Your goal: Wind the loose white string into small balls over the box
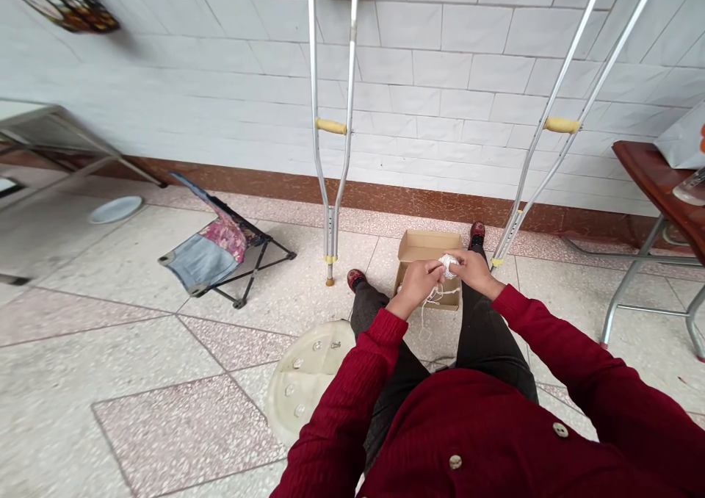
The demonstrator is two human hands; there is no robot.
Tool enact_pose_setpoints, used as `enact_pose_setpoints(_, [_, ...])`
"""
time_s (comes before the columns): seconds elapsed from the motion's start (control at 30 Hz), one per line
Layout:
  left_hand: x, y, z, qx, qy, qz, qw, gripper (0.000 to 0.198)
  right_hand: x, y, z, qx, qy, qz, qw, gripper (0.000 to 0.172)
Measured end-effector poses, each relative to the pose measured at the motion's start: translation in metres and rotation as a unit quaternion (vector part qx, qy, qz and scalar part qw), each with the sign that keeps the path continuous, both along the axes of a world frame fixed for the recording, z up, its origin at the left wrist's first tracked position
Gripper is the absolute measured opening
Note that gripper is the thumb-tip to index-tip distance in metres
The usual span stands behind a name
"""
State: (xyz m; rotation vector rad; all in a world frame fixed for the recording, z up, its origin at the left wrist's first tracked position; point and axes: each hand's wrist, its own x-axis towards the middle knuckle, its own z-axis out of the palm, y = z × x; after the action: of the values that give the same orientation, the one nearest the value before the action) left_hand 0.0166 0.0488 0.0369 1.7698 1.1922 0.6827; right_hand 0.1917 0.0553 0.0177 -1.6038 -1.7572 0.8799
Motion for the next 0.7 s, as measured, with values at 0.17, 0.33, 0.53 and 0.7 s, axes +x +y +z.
enact_pose_setpoints(0.17, [-0.006, -0.011, -0.017, -0.118, -0.145, -0.028, 0.982, 0.03, 0.007, 0.008, 0.0, -0.089, 0.3, -0.092, 0.945, 0.034])
enact_pose_setpoints(0.33, [-0.018, -0.011, -0.033, -0.146, -0.179, -0.041, 0.972, 0.029, 0.026, 0.016, 0.025, -0.147, 0.431, -0.154, 0.877, 0.023])
enact_pose_setpoints(0.53, [-0.022, -0.002, -0.046, -0.147, -0.178, -0.025, 0.973, 0.036, 0.028, 0.013, 0.056, -0.126, 0.44, -0.12, 0.881, 0.02])
enact_pose_setpoints(0.7, [-0.024, -0.01, -0.033, -0.167, -0.223, -0.044, 0.959, 0.039, 0.039, 0.025, 0.061, -0.098, 0.441, -0.15, 0.879, 0.019])
